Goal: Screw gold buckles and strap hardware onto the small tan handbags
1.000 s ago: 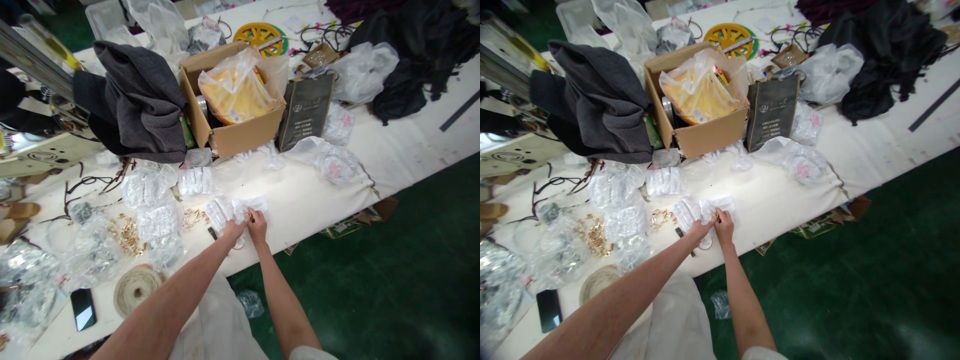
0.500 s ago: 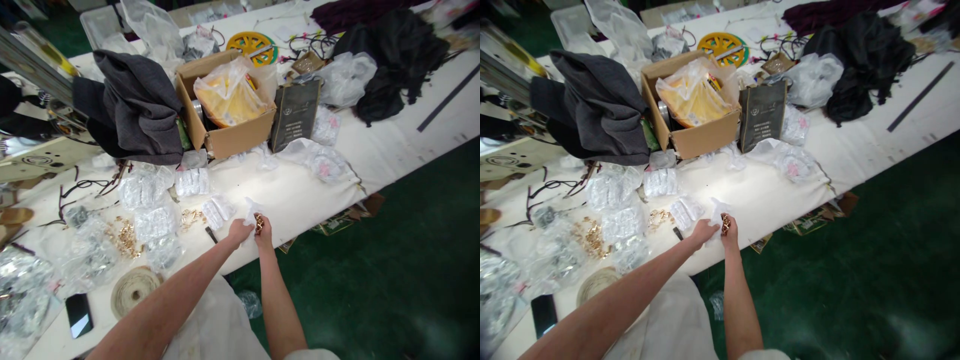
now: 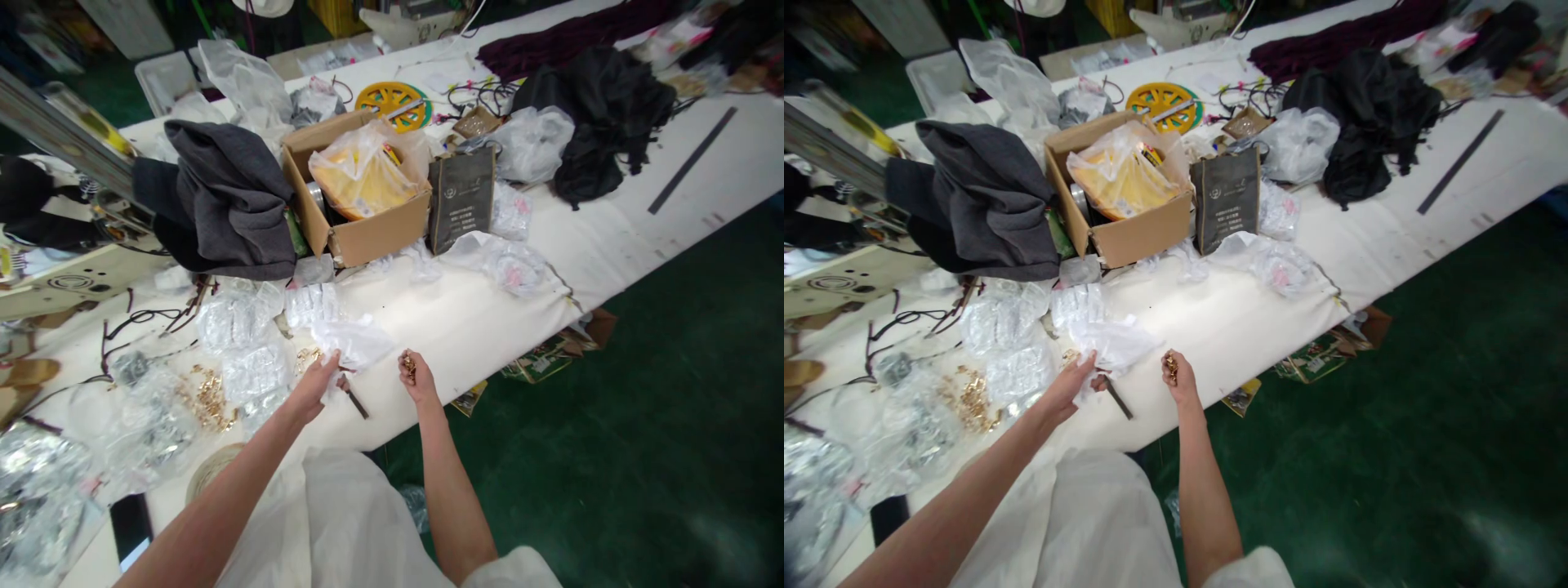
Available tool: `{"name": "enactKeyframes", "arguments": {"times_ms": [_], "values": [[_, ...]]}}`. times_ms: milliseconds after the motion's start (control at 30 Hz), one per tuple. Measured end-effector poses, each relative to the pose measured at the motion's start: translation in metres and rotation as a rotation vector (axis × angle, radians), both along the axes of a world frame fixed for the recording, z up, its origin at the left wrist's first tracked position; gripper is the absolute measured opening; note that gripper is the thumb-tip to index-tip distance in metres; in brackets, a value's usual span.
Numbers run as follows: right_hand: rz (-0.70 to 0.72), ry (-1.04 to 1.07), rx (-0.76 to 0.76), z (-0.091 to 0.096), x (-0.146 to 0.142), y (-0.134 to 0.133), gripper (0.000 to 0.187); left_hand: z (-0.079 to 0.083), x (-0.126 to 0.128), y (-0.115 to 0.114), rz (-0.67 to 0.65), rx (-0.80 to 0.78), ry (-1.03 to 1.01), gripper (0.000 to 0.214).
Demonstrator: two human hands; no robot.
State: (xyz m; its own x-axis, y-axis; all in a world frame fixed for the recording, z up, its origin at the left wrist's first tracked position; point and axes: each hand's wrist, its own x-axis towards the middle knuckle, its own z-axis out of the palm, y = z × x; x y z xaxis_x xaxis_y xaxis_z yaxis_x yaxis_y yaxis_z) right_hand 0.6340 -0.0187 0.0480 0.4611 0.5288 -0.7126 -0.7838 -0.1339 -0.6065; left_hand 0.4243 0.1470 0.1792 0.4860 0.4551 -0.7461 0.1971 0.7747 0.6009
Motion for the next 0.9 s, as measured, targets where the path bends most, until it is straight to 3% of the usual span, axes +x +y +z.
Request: {"name": "enactKeyframes", "arguments": {"times_ms": [100, 233, 333, 467, 633, 800, 900], "values": [[0.068, -0.005, 0.013, 0.005, -0.029, 0.022, 0.036, 0.018, -0.063, 0.018, 0.209, -0.005, -0.068, 0.052], [0.231, -0.055, -0.034, 0.001, -0.093, 0.075, 0.041, 0.044, -0.152, 0.034, 0.421, -0.025, -0.084, 0.046], [0.376, -0.169, -0.093, -0.005, -0.138, 0.112, 0.039, 0.06, -0.198, 0.033, 0.551, -0.043, -0.063, 0.039], [0.542, -0.417, -0.18, -0.006, -0.17, 0.136, 0.024, 0.072, -0.227, 0.015, 0.667, -0.056, -0.089, 0.037], [0.714, -0.636, -0.216, -0.005, -0.19, 0.147, 0.007, 0.074, -0.25, -0.008, 0.743, -0.03, -0.128, 0.038], [0.827, -0.662, -0.273, -0.009, -0.206, 0.166, 0.024, 0.075, -0.277, -0.017, 0.826, -0.023, -0.133, 0.037], [0.852, -0.726, -0.291, -0.009, -0.205, 0.18, 0.024, 0.074, -0.288, -0.024, 0.857, -0.015, -0.116, 0.041]]}}
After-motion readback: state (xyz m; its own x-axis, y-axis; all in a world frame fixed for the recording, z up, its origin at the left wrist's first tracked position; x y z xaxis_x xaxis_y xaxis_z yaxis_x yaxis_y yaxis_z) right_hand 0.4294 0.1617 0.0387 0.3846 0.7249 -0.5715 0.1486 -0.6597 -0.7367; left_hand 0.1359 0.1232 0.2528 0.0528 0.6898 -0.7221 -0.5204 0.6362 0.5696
